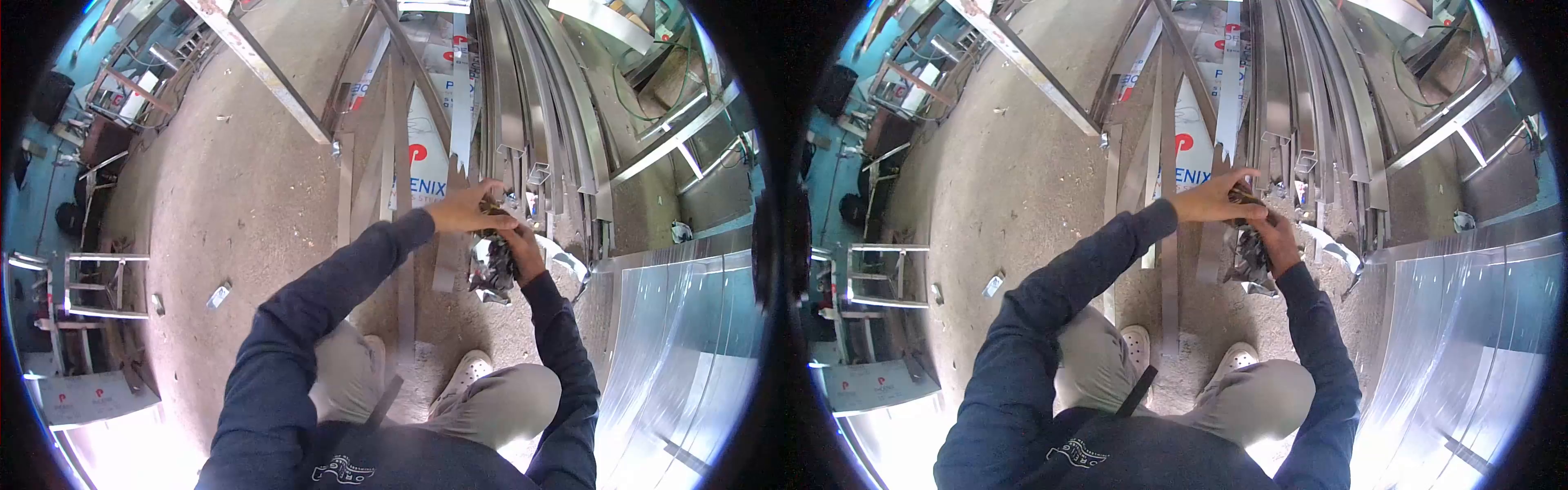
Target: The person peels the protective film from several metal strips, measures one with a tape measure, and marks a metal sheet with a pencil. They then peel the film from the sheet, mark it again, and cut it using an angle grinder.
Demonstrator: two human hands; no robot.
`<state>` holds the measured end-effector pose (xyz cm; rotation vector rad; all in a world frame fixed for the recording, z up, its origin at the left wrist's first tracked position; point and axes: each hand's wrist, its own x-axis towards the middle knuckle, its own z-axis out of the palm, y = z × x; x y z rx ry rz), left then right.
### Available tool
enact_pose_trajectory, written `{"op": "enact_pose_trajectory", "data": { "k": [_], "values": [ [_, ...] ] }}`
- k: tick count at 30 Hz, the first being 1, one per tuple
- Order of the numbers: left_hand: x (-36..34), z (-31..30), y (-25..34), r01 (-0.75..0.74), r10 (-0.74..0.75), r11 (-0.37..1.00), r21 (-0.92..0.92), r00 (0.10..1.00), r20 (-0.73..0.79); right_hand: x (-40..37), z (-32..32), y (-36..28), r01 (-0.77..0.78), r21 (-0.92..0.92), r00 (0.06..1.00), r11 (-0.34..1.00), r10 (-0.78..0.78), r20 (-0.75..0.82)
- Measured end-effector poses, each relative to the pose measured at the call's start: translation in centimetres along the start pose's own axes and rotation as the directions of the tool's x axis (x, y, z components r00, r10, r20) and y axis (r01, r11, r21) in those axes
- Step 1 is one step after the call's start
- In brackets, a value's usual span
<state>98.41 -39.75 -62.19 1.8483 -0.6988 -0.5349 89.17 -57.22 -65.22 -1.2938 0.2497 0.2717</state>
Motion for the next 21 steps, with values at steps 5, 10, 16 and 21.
{"op": "enact_pose_trajectory", "data": {
  "k": [5, 10, 16, 21],
  "values": [
    [-0.9, -0.3, 0.0, 0.057, -0.132, 0.959, 0.279, 0.957, 0.26, -0.2, -0.5, 1.2, 0.01, -0.023, 0.997, 1.0, -0.011, -0.076],
    [-2.4, -1.1, -1.0, 0.286, -0.441, 0.872, 0.397, 0.811, 0.385, 0.7, -1.3, 4.3, -0.197, 0.007, 0.977, 0.98, 0.195, 0.09],
    [-3.7, -2.1, -2.9, 0.271, -0.426, 0.889, 0.37, 0.787, 0.446, 0.7, -2.0, 5.7, -0.164, -0.226, 0.971, 0.96, 0.197, 0.134],
    [-4.6, -5.1, -5.7, 0.569, -0.597, 0.797, 0.201, 0.694, 0.401, 0.6, -6.4, 6.1, -0.123, 0.041, 0.991, 0.991, 0.125, -0.044]
  ]
}}
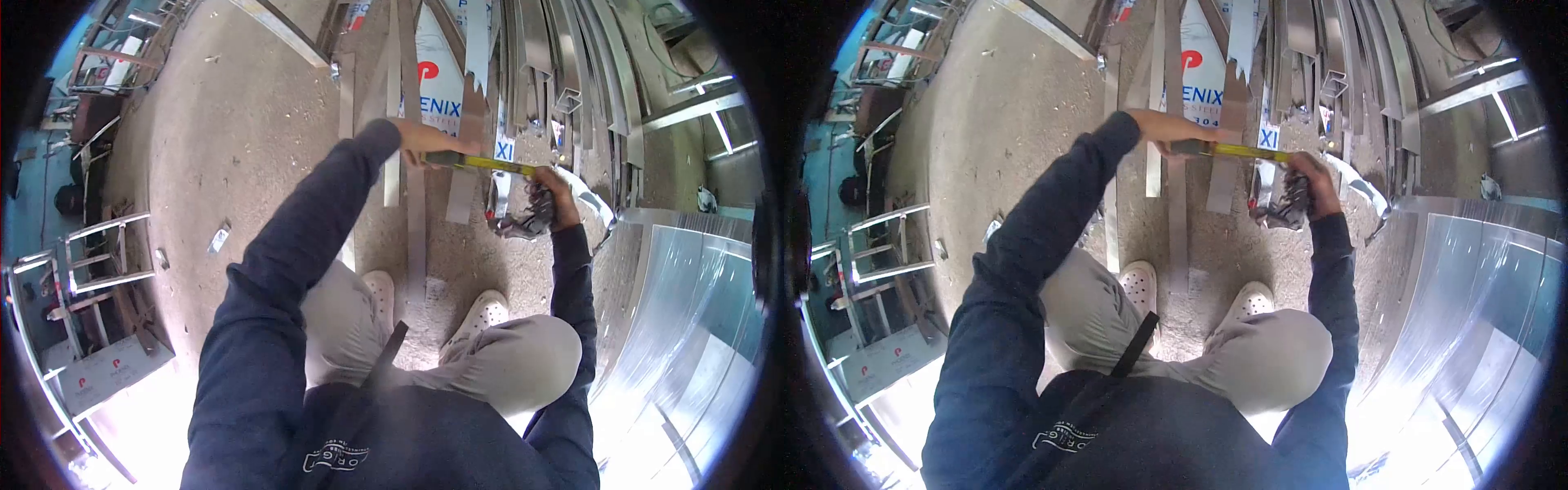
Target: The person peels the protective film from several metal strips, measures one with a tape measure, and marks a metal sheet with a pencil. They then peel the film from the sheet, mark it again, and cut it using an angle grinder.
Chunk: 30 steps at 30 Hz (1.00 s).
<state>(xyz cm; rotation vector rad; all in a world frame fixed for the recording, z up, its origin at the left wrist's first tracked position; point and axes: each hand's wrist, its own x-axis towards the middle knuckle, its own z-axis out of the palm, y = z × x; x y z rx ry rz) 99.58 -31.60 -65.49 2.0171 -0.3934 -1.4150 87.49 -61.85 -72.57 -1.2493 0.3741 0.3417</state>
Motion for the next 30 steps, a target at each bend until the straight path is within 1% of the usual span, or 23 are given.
{"op": "enact_pose_trajectory", "data": {
  "k": [1, 2, 4, 5, 7, 8, 10, 11, 12, 13, 14, 15, 16, 17, 18, 19, 21, 22, 24, 25, 26, 27, 30],
  "values": [
    [-0.5, -0.8, -0.1, 0.025, -0.024, 0.998, 0.063, 1.0, -0.014, 0.1, -0.7, 0.2, 0.037, 0.059, 0.994, 0.998, -0.03, -0.109],
    [0.7, -1.7, -2.0, 0.023, -0.023, 0.998, 0.059, 1.0, -0.001, 0.3, -1.9, 0.8, 0.043, 0.173, 0.988, 0.984, -0.016, -0.156],
    [3.8, -2.8, -6.5, 0.096, -0.154, 0.918, 0.385, 0.981, 0.122, 0.3, -3.2, 1.5, 0.088, 0.407, 0.973, 0.909, 0.01, -0.232],
    [2.9, -2.1, -6.1, 0.088, -0.15, 0.919, 0.385, 0.98, 0.132, 0.4, -3.9, 2.2, 0.087, 0.404, 0.97, 0.91, 0.015, -0.242],
    [0.0, -0.1, -3.6, 0.308, -0.316, 0.937, 0.167, 0.948, 0.025, 0.5, -5.5, 3.6, 0.046, 0.335, 0.978, 0.941, 0.026, -0.209],
    [0.1, 0.2, -3.6, 0.299, -0.309, 0.939, 0.169, 0.951, 0.036, 0.0, -5.1, 3.8, 0.018, 0.197, 0.978, 0.98, 0.024, -0.207],
    [0.4, 0.7, -3.4, 0.064, -0.088, 0.923, 0.379, 0.995, 0.047, 0.0, -4.8, 5.5, -0.115, 0.115, 0.965, 0.987, 0.139, -0.225],
    [0.4, 0.8, -2.8, 0.037, -0.07, 0.906, 0.421, 0.995, 0.064, 0.0, -4.7, 6.4, -0.273, 0.125, 0.921, 0.954, 0.296, -0.254],
    [1.1, 0.7, -4.2, 0.034, -0.07, 0.907, 0.419, 0.995, 0.071, 0.4, -4.8, 8.3, -0.198, -0.035, 0.959, 0.979, 0.187, -0.215],
    [1.7, 0.5, -5.9, -0.008, -0.003, 0.895, 0.445, 1.0, 0.023, 0.4, -5.2, 10.0, -0.306, -0.171, 0.943, 0.937, 0.274, -0.187],
    [2.1, 0.0, -7.3, -0.051, 0.069, 0.878, 0.476, 0.997, -0.02, 1.3, -6.3, 14.2, -0.259, -0.412, 0.965, 0.873, 0.212, -0.156],
    [1.9, -0.2, -7.7, -0.062, 0.074, 0.876, 0.479, 0.997, -0.007, 2.2, -7.3, 18.4, -0.195, -0.627, 0.981, 0.754, 0.15, -0.125],
    [1.5, -0.2, -8.4, 0.031, 0.003, 0.868, 0.495, 0.998, -0.067, -0.6, -2.8, 14.3, -0.205, -0.826, 0.975, 0.525, 0.035, -0.219],
    [1.2, -0.2, -8.8, 0.128, -0.071, 0.855, 0.503, 0.989, -0.131, -1.5, 0.0, 12.5, -0.213, -0.881, 0.967, 0.422, -0.034, -0.251],
    [1.0, -0.1, -8.9, 0.126, -0.072, 0.858, 0.499, 0.989, -0.126, -2.1, 1.8, 11.8, -0.225, -0.923, 0.958, 0.313, -0.104, -0.268],
    [0.9, -0.1, -9.0, 0.149, -0.1, 0.831, 0.535, 0.988, -0.119, -2.3, 2.7, 12.1, -0.225, -0.924, 0.958, 0.31, -0.1, -0.268],
    [0.9, -0.2, -9.2, 0.174, -0.13, 0.802, 0.571, 0.984, -0.118, -2.1, 3.6, 13.0, -0.148, -0.952, 0.948, 0.269, -0.237, -0.214],
    [0.9, 0.0, -9.2, 0.194, -0.139, 0.832, 0.52, 0.98, -0.143, -2.0, 3.6, 13.1, -0.147, -0.952, 0.949, 0.27, -0.233, -0.213],
    [1.2, 0.3, -9.7, 0.213, -0.151, 0.859, 0.465, 0.974, -0.169, -1.6, 3.0, 13.5, -0.195, -0.913, 0.929, 0.36, -0.231, -0.289],
    [1.4, 0.5, -9.9, 0.148, -0.087, 0.86, 0.489, 0.986, -0.145, -1.2, 2.9, 13.7, -0.192, -0.914, 0.93, 0.358, -0.23, -0.286],
    [1.5, 0.8, -10.0, 0.083, -0.025, 0.855, 0.512, 0.993, -0.118, -0.9, 2.7, 14.1, -0.235, -0.911, 0.929, 0.339, -0.198, -0.313],
    [1.8, 1.1, -10.1, 0.084, -0.028, 0.857, 0.509, 0.993, -0.116, -0.7, 2.5, 14.7, -0.279, -0.905, 0.925, 0.32, -0.165, -0.343],
    [2.9, 2.0, -9.0, 0.076, -0.022, 0.845, 0.53, 0.994, -0.108, 0.9, 0.6, 16.5, -0.275, -0.904, 0.929, 0.326, -0.151, -0.337]
  ]
}}
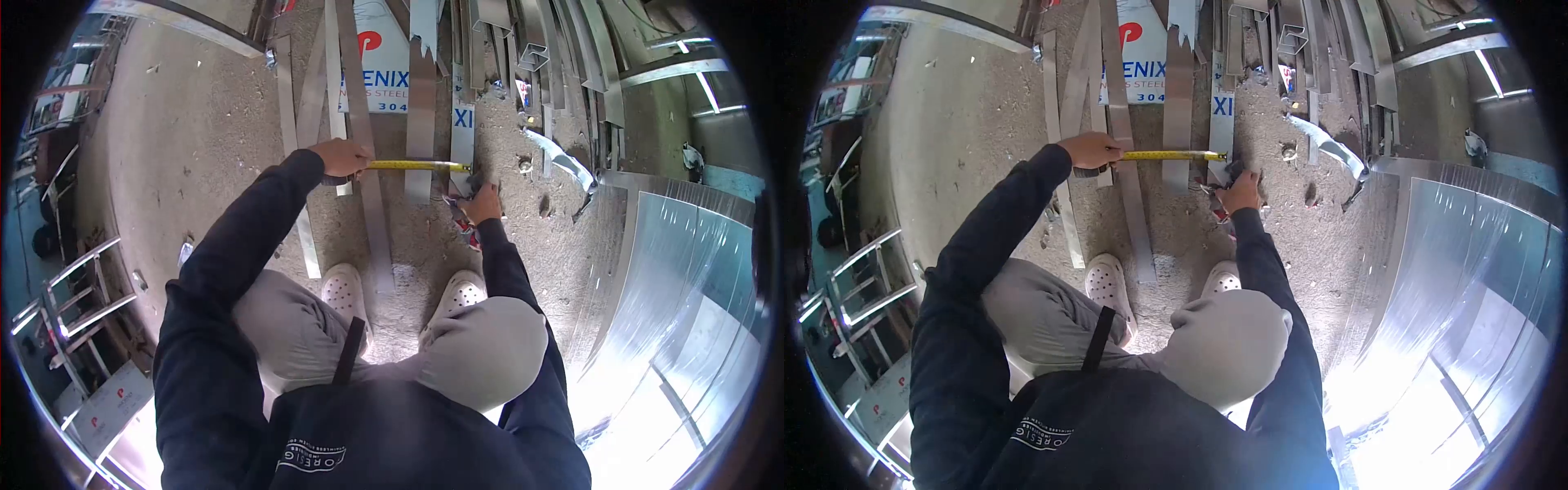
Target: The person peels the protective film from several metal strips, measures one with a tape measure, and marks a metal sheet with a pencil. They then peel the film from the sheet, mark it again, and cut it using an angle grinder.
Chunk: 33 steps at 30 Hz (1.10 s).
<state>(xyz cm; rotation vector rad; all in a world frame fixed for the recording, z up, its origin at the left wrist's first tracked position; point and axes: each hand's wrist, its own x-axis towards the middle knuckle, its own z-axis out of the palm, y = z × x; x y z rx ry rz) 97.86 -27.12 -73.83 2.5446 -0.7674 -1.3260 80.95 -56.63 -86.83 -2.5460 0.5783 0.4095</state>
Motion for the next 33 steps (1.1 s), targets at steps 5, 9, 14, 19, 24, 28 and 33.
{"op": "enact_pose_trajectory", "data": {
  "k": [5, 9, 14, 19, 24, 28, 33],
  "values": [
    [1.3, 0.2, 1.3, 0.059, -0.059, 0.996, -0.066, 0.998, 0.004, 1.5, -0.1, 2.9, -0.134, 0.568, 0.966, 0.812, -0.022, 0.259],
    [2.4, 0.2, 1.7, 0.069, -0.069, 0.994, -0.085, 0.998, 0.004, -0.9, -2.7, 0.2, -0.35, 0.806, 0.915, 0.477, -0.007, 0.402],
    [3.7, 1.0, 1.0, 0.045, -0.041, 0.998, 0.048, 0.996, -0.075, -1.9, -3.9, 0.0, -0.421, 0.868, 0.893, 0.262, -0.047, 0.447],
    [2.9, 0.0, 1.1, 0.107, -0.109, 0.994, -0.027, 0.991, -0.083, -1.3, -2.0, 1.5, -0.426, 0.868, 0.887, 0.256, -0.069, 0.456],
    [2.9, 0.5, 1.0, 0.081, -0.077, 0.996, 0.046, 0.993, -0.088, -1.9, -3.1, 0.7, -0.436, 0.87, 0.885, 0.229, -0.069, 0.461],
    [3.3, 1.4, 0.1, 0.043, -0.043, 0.999, -0.001, 0.998, -0.052, -1.8, -2.9, 0.7, -0.436, 0.865, 0.886, 0.248, -0.054, 0.461],
    [3.2, 1.5, 0.1, 0.017, -0.017, 1.0, 0.009, 0.997, -0.072, -1.6, -2.5, 1.0, -0.441, 0.864, 0.884, 0.243, -0.05, 0.465]
  ]
}}
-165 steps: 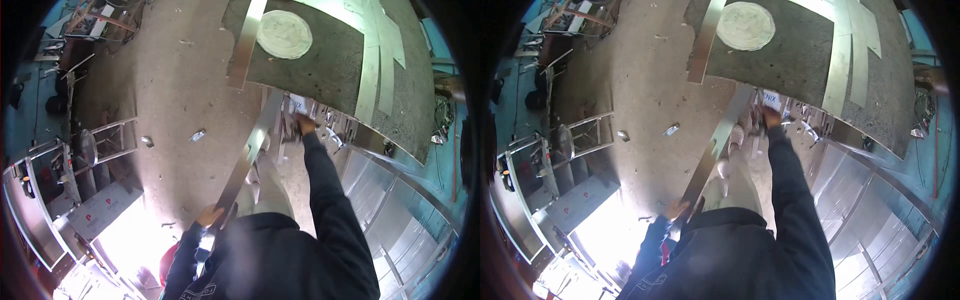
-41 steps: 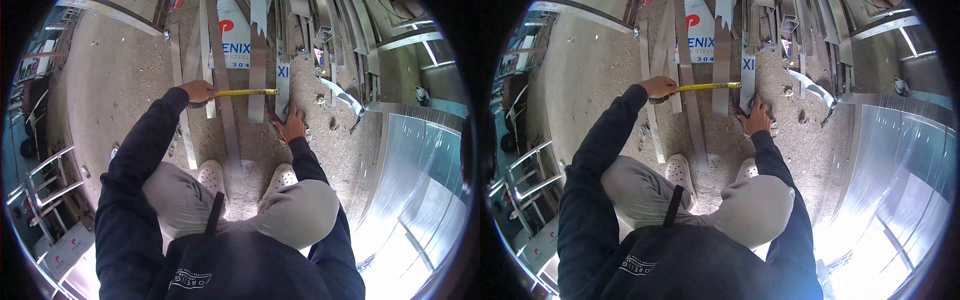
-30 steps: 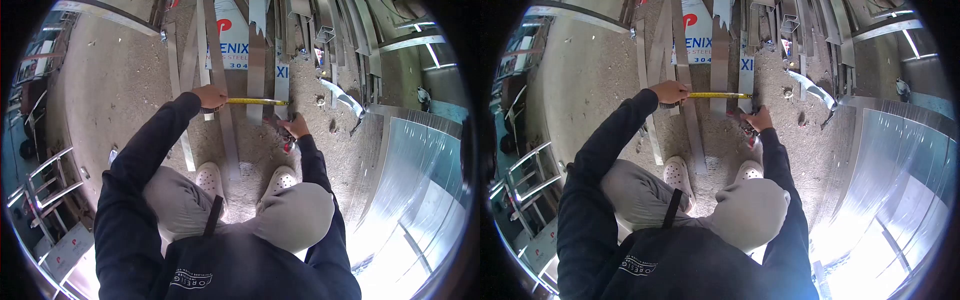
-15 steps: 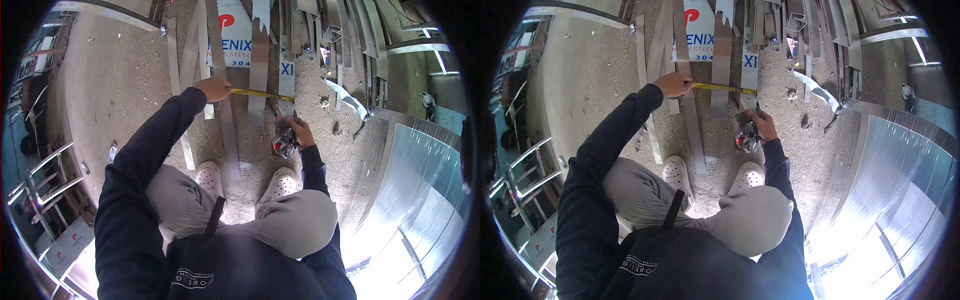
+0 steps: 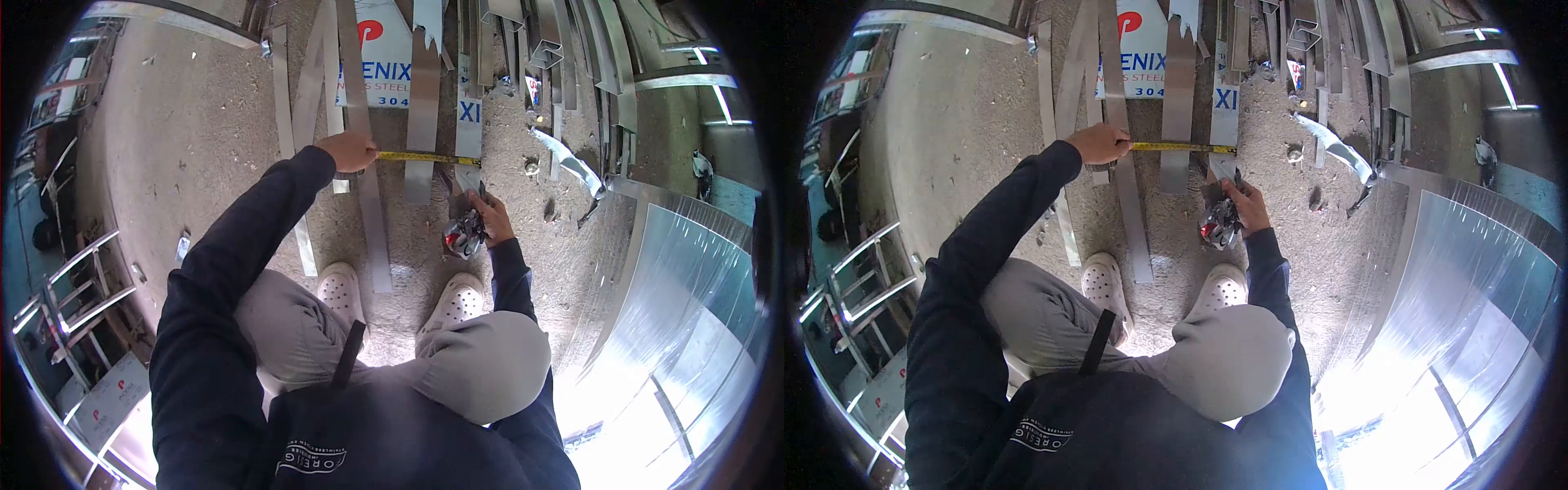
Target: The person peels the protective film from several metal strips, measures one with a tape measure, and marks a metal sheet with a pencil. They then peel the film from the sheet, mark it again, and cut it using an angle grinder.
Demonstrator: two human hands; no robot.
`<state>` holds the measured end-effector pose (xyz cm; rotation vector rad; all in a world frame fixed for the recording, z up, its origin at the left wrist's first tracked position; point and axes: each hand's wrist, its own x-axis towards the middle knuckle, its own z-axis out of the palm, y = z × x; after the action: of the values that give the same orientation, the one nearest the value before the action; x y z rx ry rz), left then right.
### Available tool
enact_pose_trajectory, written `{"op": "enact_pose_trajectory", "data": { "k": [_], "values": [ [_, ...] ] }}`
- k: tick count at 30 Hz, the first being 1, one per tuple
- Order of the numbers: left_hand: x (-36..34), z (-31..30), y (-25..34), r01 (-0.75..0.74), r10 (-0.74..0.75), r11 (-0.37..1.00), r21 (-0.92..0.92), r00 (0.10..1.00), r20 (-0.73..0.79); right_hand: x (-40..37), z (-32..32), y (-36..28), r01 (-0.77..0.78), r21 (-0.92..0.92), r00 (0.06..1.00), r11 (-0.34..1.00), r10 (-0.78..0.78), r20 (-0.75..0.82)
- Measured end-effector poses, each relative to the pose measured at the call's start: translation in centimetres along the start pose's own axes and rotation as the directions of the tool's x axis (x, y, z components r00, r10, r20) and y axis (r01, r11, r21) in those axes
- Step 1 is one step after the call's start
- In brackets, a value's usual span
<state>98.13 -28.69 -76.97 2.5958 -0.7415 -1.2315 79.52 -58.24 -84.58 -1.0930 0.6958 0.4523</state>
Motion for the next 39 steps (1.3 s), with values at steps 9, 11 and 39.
{"op": "enact_pose_trajectory", "data": {
  "k": [9, 11, 39],
  "values": [
    [-0.2, -0.4, 0.3, 0.027, -0.027, 0.999, -0.016, 0.999, 0.025, -0.3, 0.0, -0.3, -0.011, -0.039, 1.0, 0.999, 0.011, 0.004],
    [-0.1, -0.5, 0.5, 0.051, -0.054, 0.998, 0.038, 0.996, 0.073, -0.5, 0.2, -0.6, -0.028, -0.022, 0.999, 0.999, 0.028, 0.017],
    [-2.5, -6.2, -1.0, -0.252, 0.015, 0.562, -0.788, 0.956, -0.294, -1.0, 2.7, -4.3, -0.109, -0.297, 0.851, 0.949, 0.243, 0.465]
  ]
}}
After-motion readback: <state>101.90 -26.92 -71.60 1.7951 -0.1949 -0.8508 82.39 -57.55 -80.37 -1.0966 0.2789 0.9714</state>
